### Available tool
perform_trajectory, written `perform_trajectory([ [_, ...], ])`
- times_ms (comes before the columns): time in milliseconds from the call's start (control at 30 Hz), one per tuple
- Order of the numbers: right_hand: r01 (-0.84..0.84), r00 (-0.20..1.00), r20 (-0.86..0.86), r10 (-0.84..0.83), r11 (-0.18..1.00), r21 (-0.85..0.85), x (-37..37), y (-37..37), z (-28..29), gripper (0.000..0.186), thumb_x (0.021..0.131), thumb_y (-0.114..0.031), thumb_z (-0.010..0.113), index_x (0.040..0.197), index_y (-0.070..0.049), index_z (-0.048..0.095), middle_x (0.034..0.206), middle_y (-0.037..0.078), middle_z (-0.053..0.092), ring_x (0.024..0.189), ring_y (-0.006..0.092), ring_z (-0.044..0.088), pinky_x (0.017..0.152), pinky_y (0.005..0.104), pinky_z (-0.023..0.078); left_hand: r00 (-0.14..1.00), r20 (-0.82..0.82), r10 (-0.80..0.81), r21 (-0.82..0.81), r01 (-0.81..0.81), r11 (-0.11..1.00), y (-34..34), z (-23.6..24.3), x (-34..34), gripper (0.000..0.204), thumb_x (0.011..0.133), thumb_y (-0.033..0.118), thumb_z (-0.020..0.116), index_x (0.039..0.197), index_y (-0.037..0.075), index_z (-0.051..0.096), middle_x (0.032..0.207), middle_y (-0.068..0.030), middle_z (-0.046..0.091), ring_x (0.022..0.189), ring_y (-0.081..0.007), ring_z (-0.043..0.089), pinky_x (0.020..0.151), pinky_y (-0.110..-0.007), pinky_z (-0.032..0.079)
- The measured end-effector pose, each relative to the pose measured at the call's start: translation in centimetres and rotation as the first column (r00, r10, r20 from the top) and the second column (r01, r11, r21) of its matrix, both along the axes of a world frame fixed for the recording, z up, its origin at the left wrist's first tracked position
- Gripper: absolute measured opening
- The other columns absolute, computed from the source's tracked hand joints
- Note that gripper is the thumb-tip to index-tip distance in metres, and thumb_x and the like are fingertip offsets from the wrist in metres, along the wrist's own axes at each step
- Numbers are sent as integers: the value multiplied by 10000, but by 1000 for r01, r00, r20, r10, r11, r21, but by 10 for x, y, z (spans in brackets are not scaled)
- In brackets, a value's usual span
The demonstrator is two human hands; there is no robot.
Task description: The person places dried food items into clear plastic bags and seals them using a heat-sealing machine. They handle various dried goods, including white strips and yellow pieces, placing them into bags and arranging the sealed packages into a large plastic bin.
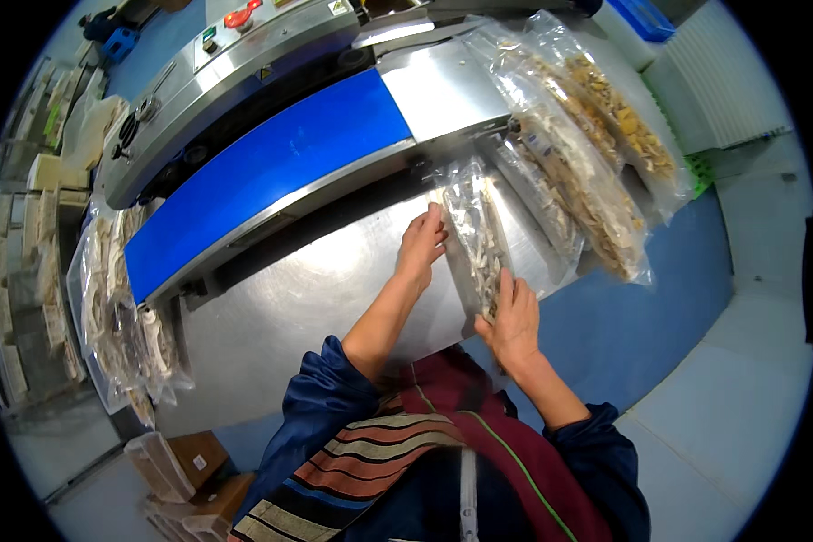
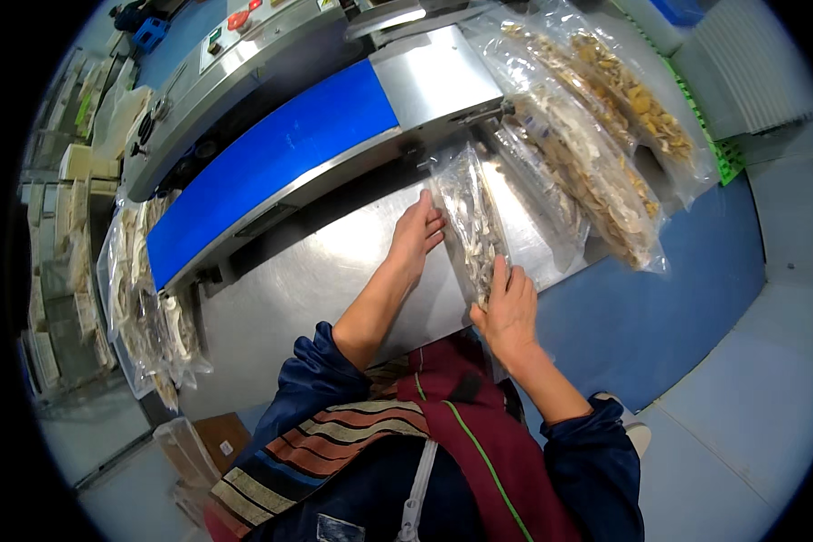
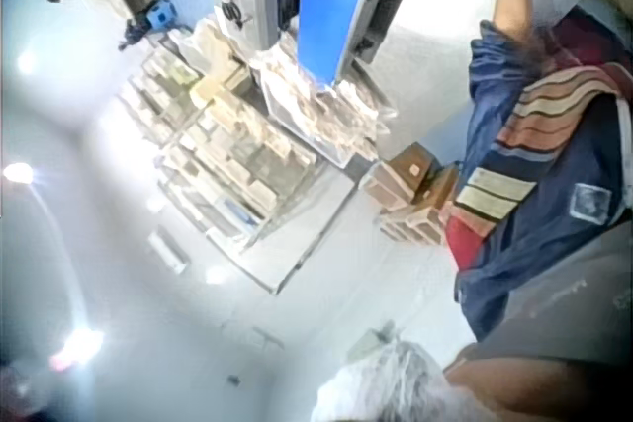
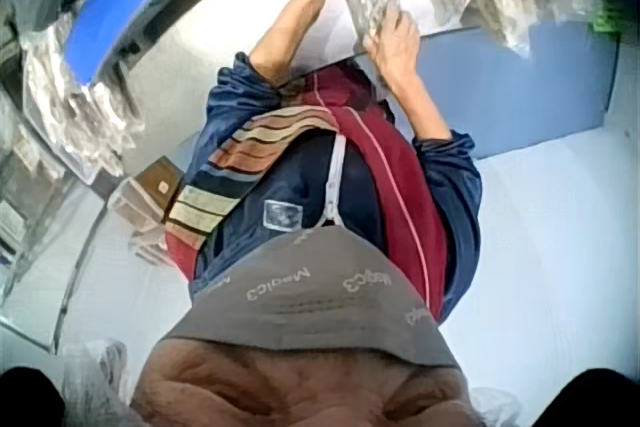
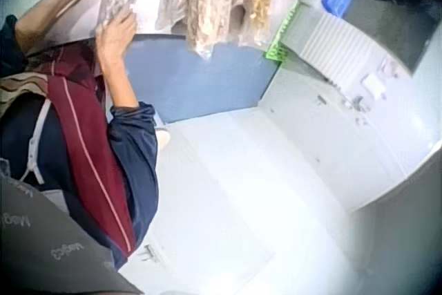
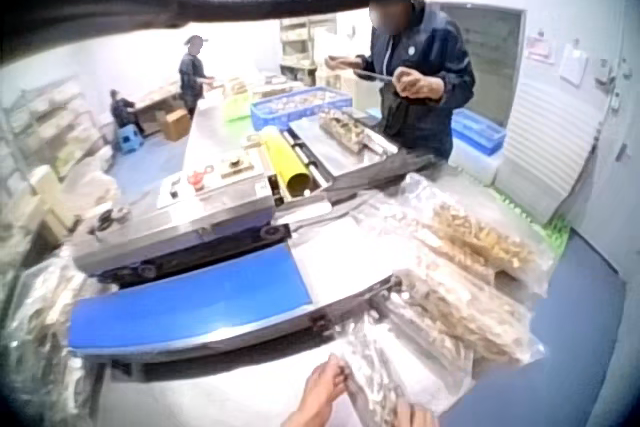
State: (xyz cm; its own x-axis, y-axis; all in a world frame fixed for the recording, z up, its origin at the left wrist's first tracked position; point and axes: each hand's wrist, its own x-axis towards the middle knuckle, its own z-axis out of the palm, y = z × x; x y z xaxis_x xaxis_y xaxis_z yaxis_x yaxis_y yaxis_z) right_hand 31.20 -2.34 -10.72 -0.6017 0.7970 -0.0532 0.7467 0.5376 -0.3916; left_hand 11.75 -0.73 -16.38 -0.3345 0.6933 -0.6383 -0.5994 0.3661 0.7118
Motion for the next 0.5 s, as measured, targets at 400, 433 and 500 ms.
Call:
perform_trajectory([
  [400,-69,984,-153,94,985,160,32,-78,-11,790,548,-191,708,1214,73,376,1082,252,451,863,394,479,747,438,409,997,68,34,12,-35,999,-33,4,-1,444,888,408,487,1135,41,519,962,-35,530,859,-140,483,756,-298,413],
  [433,-85,985,-139,107,984,158,31,-85,-11,808,538,-184,722,1217,79,371,1088,258,451,876,396,477,765,437,409,997,57,53,12,-54,998,-41,10,-2,426,888,399,492,1121,44,529,948,-30,536,846,-135,486,757,-297,412],
  [500,-116,982,-130,138,980,162,25,-98,-15,833,527,-186,742,1221,80,366,1099,262,451,900,399,476,791,435,408,989,42,139,-12,-138,990,-58,9,-11,329,875,328,545,1038,43,562,899,-21,576,822,-118,527,754,-286,428],
])
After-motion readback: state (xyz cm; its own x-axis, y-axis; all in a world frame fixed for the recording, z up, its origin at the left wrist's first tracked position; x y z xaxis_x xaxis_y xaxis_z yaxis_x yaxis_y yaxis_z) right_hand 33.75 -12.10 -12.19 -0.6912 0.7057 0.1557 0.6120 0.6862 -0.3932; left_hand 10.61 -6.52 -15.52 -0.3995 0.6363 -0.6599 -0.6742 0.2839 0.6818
